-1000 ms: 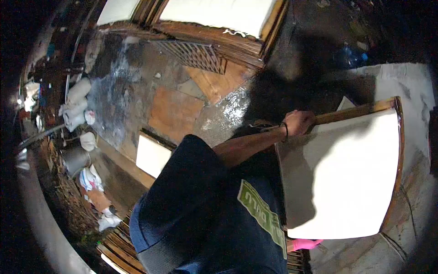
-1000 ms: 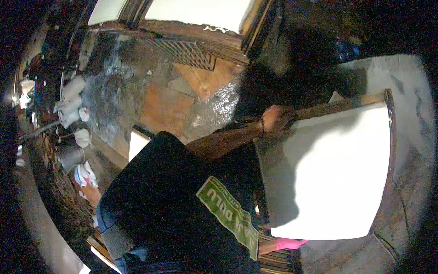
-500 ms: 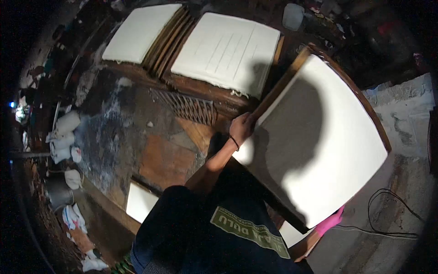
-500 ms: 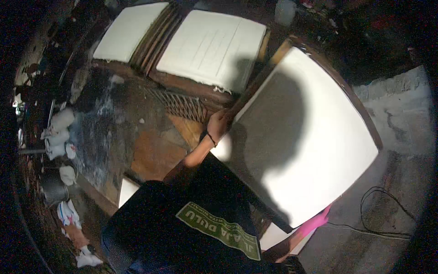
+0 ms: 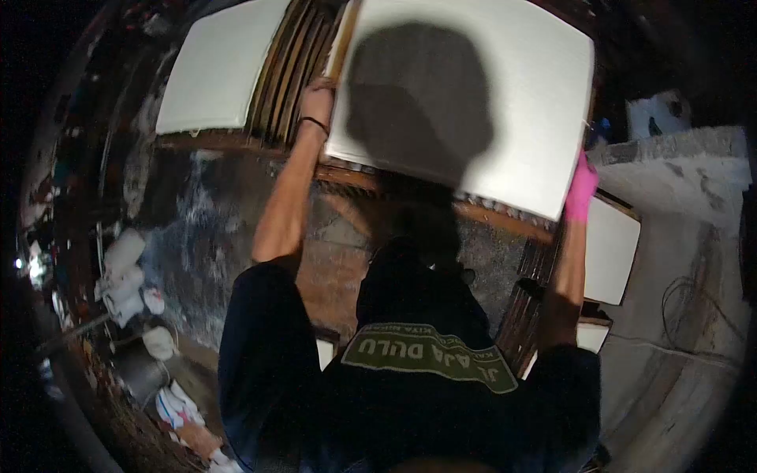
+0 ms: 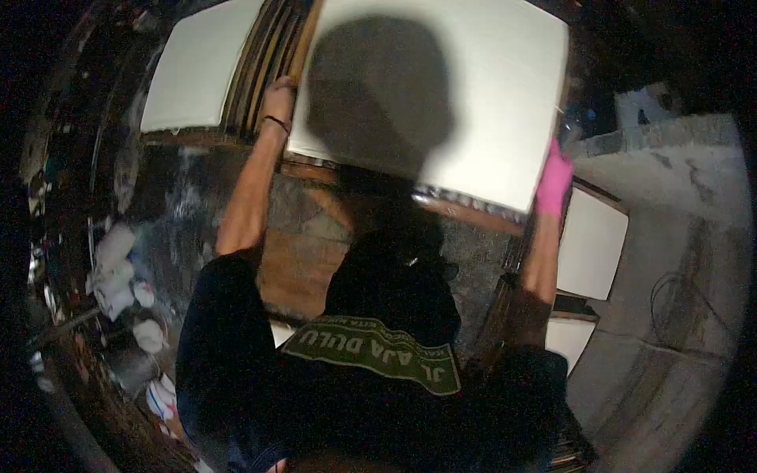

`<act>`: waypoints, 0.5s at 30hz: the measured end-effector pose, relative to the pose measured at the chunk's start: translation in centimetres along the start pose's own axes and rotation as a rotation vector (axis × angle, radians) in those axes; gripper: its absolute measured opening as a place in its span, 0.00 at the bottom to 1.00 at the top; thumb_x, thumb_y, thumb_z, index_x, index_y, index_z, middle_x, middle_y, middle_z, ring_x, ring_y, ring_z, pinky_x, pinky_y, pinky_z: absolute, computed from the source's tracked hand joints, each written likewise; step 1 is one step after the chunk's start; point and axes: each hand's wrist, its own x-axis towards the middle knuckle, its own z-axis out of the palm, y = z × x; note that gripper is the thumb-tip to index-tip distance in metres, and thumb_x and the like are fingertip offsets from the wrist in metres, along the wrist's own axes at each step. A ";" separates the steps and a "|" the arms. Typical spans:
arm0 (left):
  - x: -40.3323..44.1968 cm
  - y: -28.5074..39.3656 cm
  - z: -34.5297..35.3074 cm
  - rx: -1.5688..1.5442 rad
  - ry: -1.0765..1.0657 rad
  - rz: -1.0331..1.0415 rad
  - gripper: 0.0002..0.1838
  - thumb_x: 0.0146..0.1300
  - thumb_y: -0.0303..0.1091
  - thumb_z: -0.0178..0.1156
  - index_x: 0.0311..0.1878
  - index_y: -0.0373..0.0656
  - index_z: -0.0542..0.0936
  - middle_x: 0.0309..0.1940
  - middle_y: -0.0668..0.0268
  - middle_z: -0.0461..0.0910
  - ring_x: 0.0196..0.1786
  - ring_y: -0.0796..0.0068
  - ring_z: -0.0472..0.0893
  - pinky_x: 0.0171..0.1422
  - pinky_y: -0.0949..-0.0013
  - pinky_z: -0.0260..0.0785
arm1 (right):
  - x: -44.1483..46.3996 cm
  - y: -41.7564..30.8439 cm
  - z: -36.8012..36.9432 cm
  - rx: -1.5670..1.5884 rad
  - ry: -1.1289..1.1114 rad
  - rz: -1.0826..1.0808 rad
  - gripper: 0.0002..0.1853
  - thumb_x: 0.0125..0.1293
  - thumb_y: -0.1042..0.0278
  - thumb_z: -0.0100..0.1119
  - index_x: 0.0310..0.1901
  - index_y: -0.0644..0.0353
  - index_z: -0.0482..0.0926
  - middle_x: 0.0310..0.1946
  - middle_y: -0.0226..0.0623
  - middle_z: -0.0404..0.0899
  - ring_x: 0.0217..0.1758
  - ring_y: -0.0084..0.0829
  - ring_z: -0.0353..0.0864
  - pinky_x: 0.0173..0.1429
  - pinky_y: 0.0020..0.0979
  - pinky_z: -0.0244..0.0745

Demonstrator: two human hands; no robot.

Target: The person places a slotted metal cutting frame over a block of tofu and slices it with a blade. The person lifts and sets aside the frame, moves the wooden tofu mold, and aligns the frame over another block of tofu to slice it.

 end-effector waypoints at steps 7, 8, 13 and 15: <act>12.3 -3.2 -3.5 0.556 0.125 0.072 0.19 0.70 0.41 0.50 0.42 0.36 0.86 0.25 0.57 0.80 0.28 0.64 0.79 0.35 0.60 0.70 | 11.3 6.8 10.0 -0.376 -0.072 -0.237 0.29 0.64 0.46 0.63 0.36 0.75 0.82 0.31 0.55 0.84 0.38 0.47 0.84 0.48 0.42 0.75; 16.2 -5.0 -4.3 0.665 0.129 0.144 0.20 0.69 0.42 0.50 0.42 0.36 0.86 0.26 0.56 0.81 0.30 0.63 0.80 0.37 0.60 0.71 | 10.2 6.4 11.0 -0.358 -0.068 -0.219 0.26 0.67 0.50 0.63 0.36 0.75 0.81 0.32 0.50 0.85 0.35 0.40 0.84 0.43 0.39 0.75; 16.6 -4.9 -5.3 0.552 0.025 0.004 0.22 0.68 0.46 0.52 0.44 0.36 0.86 0.27 0.55 0.84 0.32 0.61 0.84 0.40 0.58 0.73 | 8.6 9.4 14.0 -0.529 0.030 -0.213 0.21 0.69 0.56 0.63 0.34 0.73 0.81 0.31 0.46 0.86 0.33 0.35 0.86 0.38 0.35 0.77; 16.5 -6.2 -4.6 0.423 -0.011 0.076 0.22 0.70 0.47 0.53 0.41 0.36 0.86 0.26 0.57 0.84 0.31 0.62 0.84 0.38 0.59 0.73 | 9.1 9.9 13.8 -0.480 0.018 -0.184 0.21 0.68 0.55 0.63 0.34 0.72 0.82 0.30 0.48 0.86 0.32 0.37 0.86 0.37 0.36 0.77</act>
